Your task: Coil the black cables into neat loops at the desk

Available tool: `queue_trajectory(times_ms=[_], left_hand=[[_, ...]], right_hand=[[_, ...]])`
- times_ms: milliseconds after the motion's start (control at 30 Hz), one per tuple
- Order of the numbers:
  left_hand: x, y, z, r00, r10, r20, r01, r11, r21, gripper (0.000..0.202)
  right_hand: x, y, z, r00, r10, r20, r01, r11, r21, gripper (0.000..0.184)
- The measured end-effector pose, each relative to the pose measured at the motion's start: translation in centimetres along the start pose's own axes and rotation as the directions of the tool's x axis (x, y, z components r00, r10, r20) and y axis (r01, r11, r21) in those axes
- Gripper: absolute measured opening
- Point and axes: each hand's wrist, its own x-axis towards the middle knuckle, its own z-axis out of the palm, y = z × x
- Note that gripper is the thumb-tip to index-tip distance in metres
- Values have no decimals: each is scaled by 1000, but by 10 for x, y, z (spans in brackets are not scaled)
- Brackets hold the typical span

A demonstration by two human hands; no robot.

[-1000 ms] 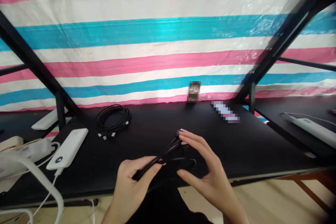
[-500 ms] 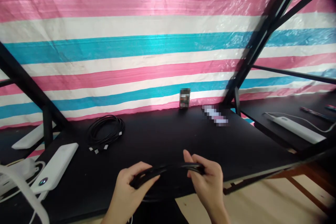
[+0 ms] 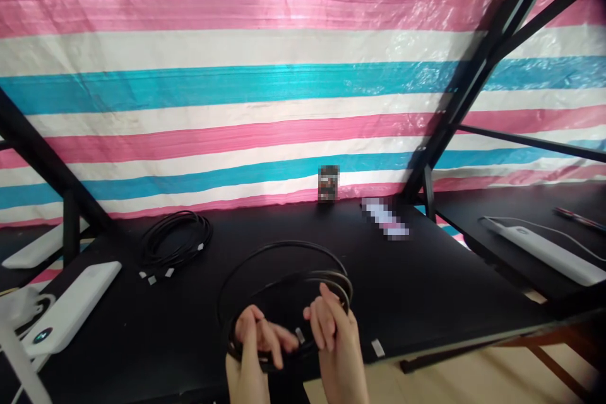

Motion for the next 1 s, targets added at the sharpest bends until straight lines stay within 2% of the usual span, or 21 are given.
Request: queue_trajectory(times_ms=[67, 133, 233, 333, 400, 500, 567, 633, 733, 867, 933, 1000], left_hand=[[2, 4, 3, 996, -68, -60, 66, 997, -42, 41], [7, 9, 2, 991, -91, -94, 90, 996, -17, 43], [16, 11, -2, 994, -60, -95, 66, 996, 62, 49], [22, 4, -6, 995, -13, -100, 27, 990, 136, 53], [24, -1, -8, 996, 19, -93, -1, 981, 192, 51], [25, -8, -12, 997, 78, -30, -65, 949, 309, 41], [25, -11, -15, 995, 101, 19, -101, 918, 384, 35], [26, -14, -17, 989, 116, 88, -143, 885, 443, 28], [28, -21, -18, 967, 132, 217, -224, 845, 485, 21], [32, -25, -11, 959, 96, 266, -230, 813, 535, 21], [30, -24, -7, 963, 73, 259, -213, 795, 568, 22], [27, -25, -4, 976, 116, 184, -205, 770, 604, 32]], right_hand=[[6, -2, -8, 992, 68, 107, -53, 990, -133, 53], [15, -6, -19, 979, 84, 185, -30, 961, -274, 50], [29, -11, -37, 980, 5, 200, 72, 924, -376, 36], [38, -12, -50, 977, -118, 178, 188, 872, -453, 43], [40, -12, -55, 953, -222, 207, 300, 793, -531, 43], [39, -13, -57, 888, -350, 297, 458, 625, -632, 41], [37, -15, -57, 852, -389, 351, 518, 529, -672, 38], [35, -19, -55, 841, -369, 396, 537, 475, -697, 29], [30, -25, -50, 851, -261, 456, 524, 468, -711, 7], [30, -34, -46, 845, -179, 504, 522, 482, -703, 34], [33, -36, -47, 852, -213, 479, 517, 496, -698, 36], [35, -36, -50, 862, -265, 431, 505, 523, -687, 37]])
